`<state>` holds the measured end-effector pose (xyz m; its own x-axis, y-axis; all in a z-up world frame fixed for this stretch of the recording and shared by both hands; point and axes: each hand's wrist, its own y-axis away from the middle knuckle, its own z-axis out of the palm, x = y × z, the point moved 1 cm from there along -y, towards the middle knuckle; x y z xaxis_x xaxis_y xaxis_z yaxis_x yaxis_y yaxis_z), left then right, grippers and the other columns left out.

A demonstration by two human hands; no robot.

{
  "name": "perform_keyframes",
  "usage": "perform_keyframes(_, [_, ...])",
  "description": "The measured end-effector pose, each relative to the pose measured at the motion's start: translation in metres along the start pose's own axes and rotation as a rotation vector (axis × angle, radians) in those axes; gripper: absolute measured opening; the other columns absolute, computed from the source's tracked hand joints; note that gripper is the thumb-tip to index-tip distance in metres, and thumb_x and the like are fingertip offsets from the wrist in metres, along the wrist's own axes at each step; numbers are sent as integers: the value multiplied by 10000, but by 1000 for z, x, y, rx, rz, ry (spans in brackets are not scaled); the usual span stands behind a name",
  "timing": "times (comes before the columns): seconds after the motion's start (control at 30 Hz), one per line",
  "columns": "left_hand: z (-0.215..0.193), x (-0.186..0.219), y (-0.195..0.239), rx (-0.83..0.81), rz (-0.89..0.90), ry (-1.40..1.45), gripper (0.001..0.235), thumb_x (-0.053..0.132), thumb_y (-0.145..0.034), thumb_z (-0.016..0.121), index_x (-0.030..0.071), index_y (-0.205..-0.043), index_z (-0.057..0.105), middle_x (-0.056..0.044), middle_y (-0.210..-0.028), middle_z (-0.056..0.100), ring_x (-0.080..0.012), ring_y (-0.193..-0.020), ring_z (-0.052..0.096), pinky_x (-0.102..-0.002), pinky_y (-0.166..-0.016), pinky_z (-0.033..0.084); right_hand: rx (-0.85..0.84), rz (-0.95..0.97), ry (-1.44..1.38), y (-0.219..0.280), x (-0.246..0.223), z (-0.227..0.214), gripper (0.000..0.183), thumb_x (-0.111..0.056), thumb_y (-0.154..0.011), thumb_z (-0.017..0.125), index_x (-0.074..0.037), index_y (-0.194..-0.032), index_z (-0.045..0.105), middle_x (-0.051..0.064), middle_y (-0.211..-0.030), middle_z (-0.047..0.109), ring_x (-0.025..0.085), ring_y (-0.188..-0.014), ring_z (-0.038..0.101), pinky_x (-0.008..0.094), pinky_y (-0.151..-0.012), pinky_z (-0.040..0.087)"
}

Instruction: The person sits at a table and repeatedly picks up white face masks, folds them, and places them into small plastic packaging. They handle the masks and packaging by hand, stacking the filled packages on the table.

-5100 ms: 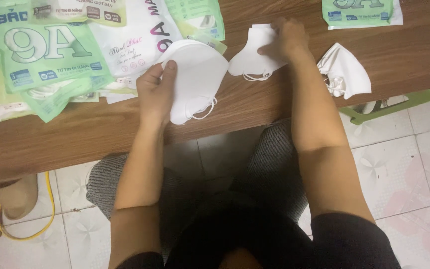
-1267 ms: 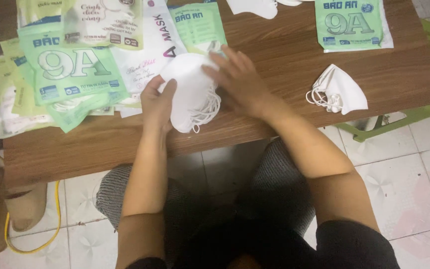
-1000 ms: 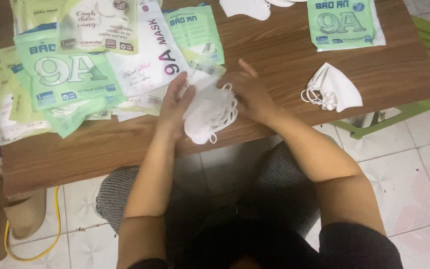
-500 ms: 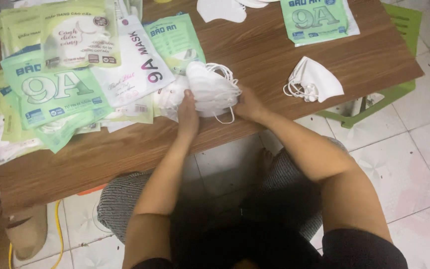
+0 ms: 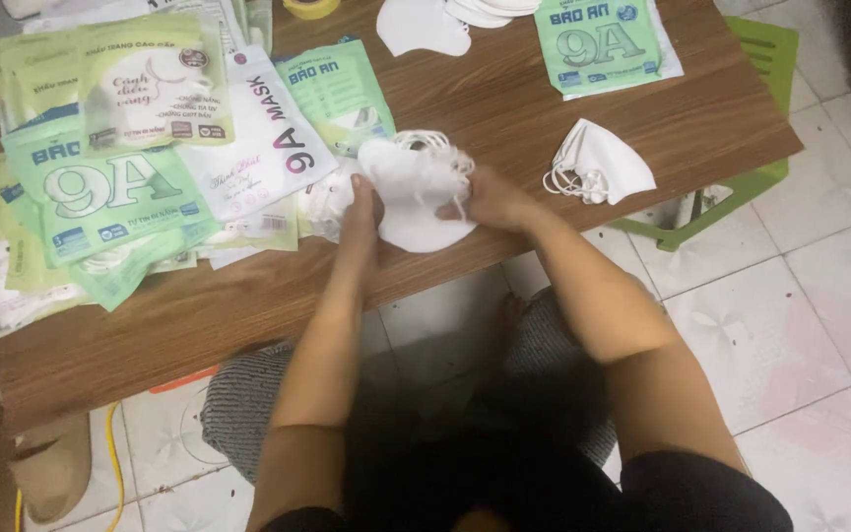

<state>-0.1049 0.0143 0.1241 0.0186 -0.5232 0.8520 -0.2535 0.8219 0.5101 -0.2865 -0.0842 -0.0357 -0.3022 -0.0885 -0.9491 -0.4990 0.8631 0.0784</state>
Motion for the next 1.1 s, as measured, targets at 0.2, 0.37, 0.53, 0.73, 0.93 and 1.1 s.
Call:
perform_keyframes(0.2, [-30, -75, -66, -119, 129, -64, 613, 247, -905, 723, -23, -1422, 534, -167, -1142, 662, -284, -1140, 650, -440, -1002, 493, -240, 131, -161, -12, -4, 3, 662, -197, -761, 930, -51, -1339, 643, 157, -1172, 732, 298, -1051, 702, 452, -923, 588])
perform_keyframes(0.37, [-27, -58, -55, -59, 81, -80, 1060, 389, -758, 926, -62, -1533, 363, -302, -1494, 481, -393, -1426, 451, -486, -1153, 413, -212, 72, -182, -17, -41, 28, 662, -198, -767, 920, -100, -1354, 629, 81, -1188, 717, 240, -1026, 704, 381, -876, 620])
perform_keyframes(0.53, [-40, -51, -67, 71, -54, -22, 1226, 487, -825, 870, -125, -1574, 116, -370, -1598, 256, -432, -1515, 269, -559, -1223, 268, -42, 61, -241, -21, -52, 27, 582, -282, -863, 875, -56, -1338, 627, 123, -1171, 694, 225, -1010, 693, 367, -829, 638])
perform_keyframes(0.73, [-64, -73, -86, 106, 7, 681, 632, 51, -913, 772, -30, -1469, 484, -266, -1342, 635, -399, -1206, 660, -489, -986, 583, -106, 52, -539, -9, -56, 38, 752, -173, -907, 789, -47, -1532, 391, 177, -1185, 657, 283, -843, 770, 365, -690, 687])
perform_keyframes(0.93, [-78, -88, -104, 128, 221, 663, 517, 90, -935, 806, 56, -1402, 588, -180, -1311, 690, -278, -1134, 719, -433, -973, 626, -117, 18, -493, -25, -60, 26, 641, -246, -929, 768, -22, -1461, 489, 146, -1120, 714, 220, -892, 768, 339, -721, 685])
perform_keyframes(1.1, [-78, -89, -109, 174, 215, 619, 556, 127, -884, 856, 69, -1376, 604, -154, -1227, 725, -271, -1072, 742, -431, -948, 647, -114, 73, -460, -45, -37, 17, 745, -336, -904, 816, 39, -1452, 476, 110, -1061, 704, 228, -918, 772, 352, -730, 685])
